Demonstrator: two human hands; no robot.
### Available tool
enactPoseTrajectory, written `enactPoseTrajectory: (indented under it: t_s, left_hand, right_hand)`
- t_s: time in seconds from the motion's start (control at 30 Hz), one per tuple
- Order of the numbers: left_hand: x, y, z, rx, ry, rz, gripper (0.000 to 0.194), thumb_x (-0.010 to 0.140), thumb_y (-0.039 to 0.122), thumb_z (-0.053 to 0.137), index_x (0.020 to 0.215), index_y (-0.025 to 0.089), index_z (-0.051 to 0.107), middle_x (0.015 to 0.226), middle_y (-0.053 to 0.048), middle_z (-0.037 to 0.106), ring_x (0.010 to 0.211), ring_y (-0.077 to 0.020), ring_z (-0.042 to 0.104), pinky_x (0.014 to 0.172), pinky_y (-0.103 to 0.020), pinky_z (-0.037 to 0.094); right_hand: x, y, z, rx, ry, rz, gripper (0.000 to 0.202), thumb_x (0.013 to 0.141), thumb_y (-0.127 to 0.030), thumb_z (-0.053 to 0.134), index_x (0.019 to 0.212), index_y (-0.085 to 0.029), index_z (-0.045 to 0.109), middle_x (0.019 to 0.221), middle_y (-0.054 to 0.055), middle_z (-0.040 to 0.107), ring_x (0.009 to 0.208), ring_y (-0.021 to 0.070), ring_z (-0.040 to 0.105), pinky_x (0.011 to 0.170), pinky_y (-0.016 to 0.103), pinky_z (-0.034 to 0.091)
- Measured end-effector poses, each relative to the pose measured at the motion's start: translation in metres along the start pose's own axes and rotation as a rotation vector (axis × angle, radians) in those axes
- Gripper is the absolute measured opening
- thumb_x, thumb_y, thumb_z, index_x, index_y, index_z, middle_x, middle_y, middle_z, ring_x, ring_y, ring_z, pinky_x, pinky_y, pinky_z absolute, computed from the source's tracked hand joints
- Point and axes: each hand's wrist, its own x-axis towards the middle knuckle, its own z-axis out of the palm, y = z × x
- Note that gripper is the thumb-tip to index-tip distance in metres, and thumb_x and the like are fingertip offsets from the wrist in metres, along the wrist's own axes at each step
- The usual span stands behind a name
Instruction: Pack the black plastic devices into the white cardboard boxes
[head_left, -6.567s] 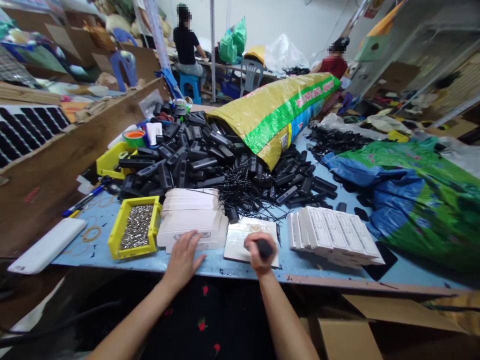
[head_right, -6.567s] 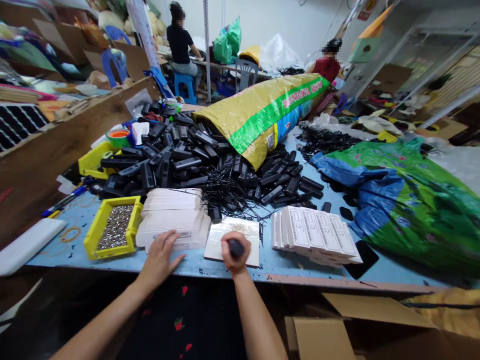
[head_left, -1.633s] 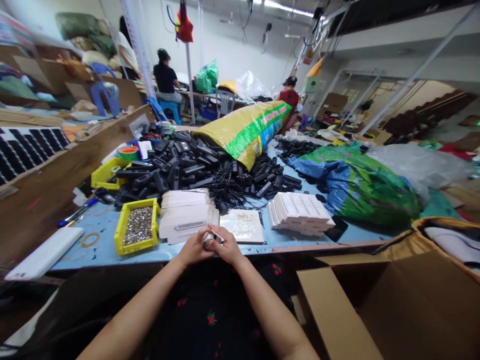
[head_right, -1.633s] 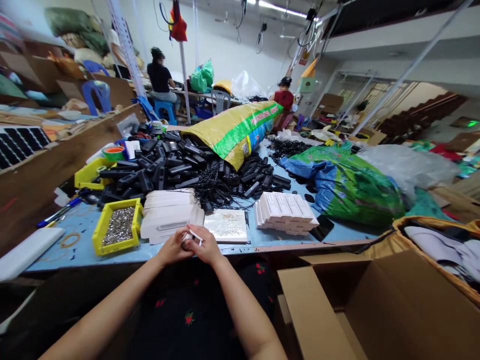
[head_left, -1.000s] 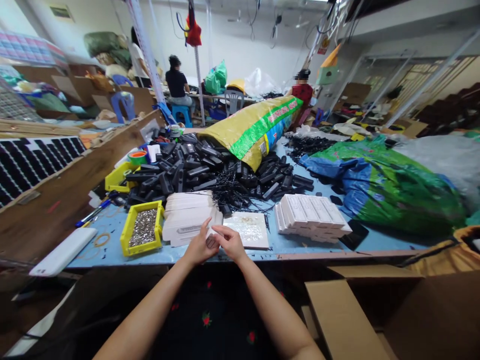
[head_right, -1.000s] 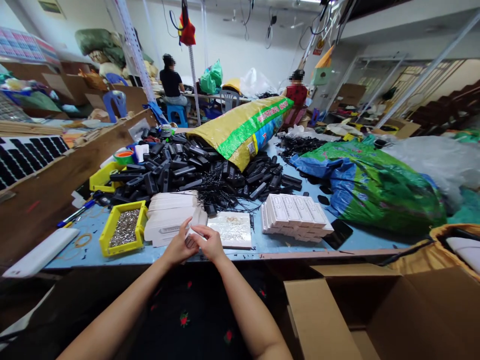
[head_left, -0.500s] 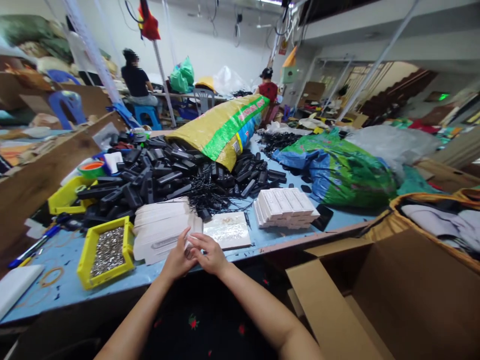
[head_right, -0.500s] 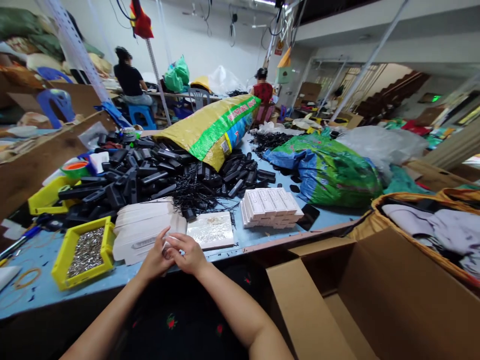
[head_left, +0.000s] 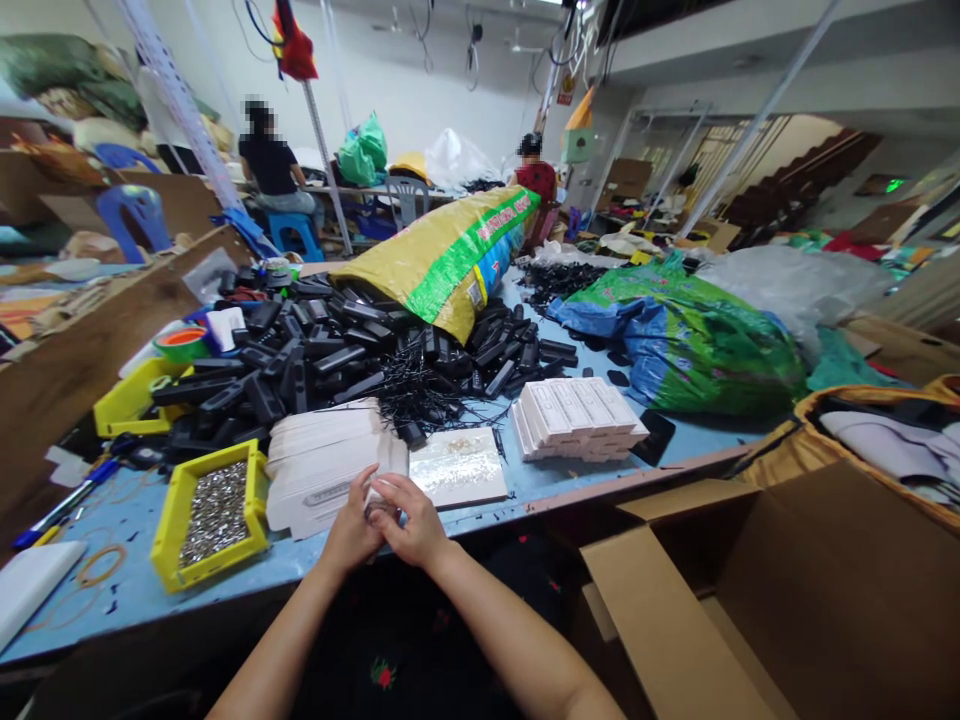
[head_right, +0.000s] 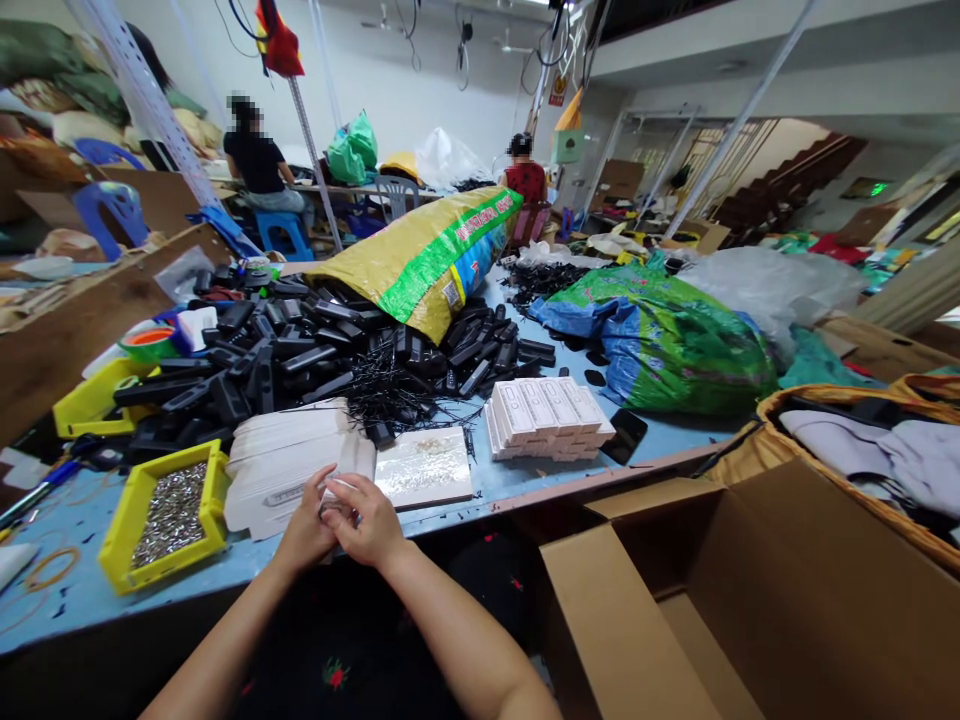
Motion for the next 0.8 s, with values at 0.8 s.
enactPoseTrajectory:
  t_s: [0.8]
  left_hand:
    - [-0.004, 0.003, -0.001, -0.058, -0.065, -0.009, 0.067, 0.074, 0.021, 0.056, 0.133, 0.015, 0.024, 0.103, -0.011, 0.061, 0.073, -0.0193, 0.065, 0.07, -0.036, 0.053]
  right_hand:
    - [-0.004, -0.001, -0.008, -0.194, -0.05, -0.091, 0.039, 0.089, -0.035, 0.051, 0.125, -0.021, 0.055, 0.129, 0.01, 0.051, 0.119, 0.0194, 0.047, 0.101, 0.036, 0.042]
